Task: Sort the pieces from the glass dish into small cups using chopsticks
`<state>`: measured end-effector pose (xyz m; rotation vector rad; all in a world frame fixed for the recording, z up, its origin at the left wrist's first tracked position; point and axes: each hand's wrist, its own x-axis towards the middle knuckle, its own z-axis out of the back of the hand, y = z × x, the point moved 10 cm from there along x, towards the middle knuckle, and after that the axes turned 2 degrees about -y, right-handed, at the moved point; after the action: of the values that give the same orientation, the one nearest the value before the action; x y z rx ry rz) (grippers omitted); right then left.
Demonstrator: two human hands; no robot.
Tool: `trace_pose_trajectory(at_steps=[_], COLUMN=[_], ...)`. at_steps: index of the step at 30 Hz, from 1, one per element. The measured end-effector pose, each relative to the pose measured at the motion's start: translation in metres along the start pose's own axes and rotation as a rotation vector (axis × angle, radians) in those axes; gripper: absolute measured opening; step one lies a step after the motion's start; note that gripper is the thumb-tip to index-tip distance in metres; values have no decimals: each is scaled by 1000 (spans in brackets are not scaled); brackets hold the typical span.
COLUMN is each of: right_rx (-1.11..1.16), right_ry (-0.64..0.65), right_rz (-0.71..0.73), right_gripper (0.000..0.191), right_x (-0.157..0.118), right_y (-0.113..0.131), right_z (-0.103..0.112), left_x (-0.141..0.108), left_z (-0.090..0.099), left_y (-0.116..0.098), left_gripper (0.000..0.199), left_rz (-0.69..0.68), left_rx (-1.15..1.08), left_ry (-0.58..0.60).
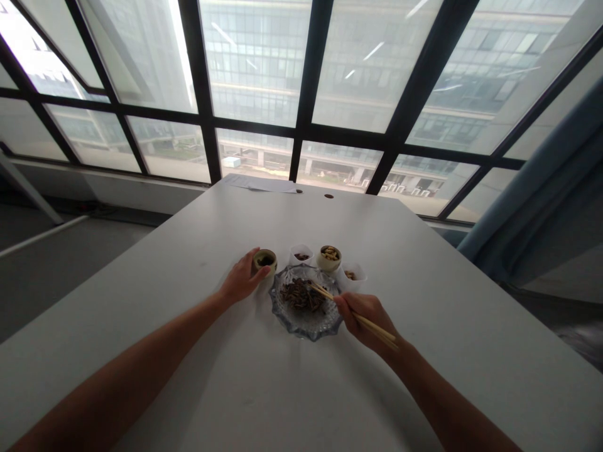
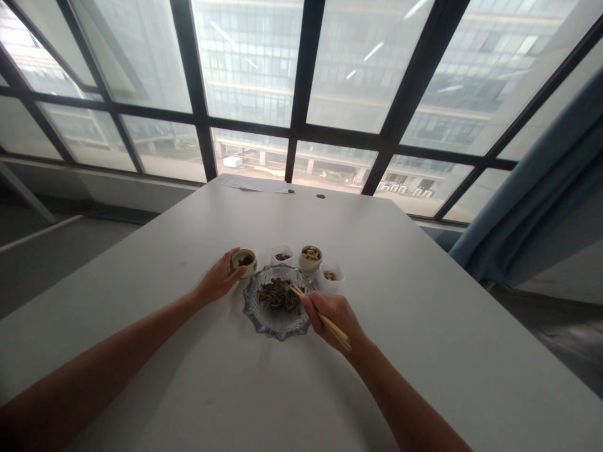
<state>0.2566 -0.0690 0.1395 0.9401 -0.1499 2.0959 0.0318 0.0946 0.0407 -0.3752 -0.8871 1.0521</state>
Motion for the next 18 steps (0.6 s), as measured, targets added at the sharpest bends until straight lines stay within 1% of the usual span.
trace_pose_trajectory(at_steps=[5,8,11,16,18], right_rx=[-60,-84,-80,-42,-36], right_ry=[52,53,34,-15,-12], right_rz=[137,173,161,83,54], right_gripper=[42,42,43,42,42], right_x=[-1,-2,-2,-2,-2], right_y=[14,16,13,2,-2], right_z=[-7,-7,-3,8,9], left_x=[0,0,0,0,0], left_z=[0,0,1,1,1], left_y=[0,-1,-1,-1,0], left_gripper=[66,67,67,65,65], left_rz=[1,-1,2,-1,1], left_rx=[1,-4,-6,0,1], left_ry=[2,5,3,-2,-3])
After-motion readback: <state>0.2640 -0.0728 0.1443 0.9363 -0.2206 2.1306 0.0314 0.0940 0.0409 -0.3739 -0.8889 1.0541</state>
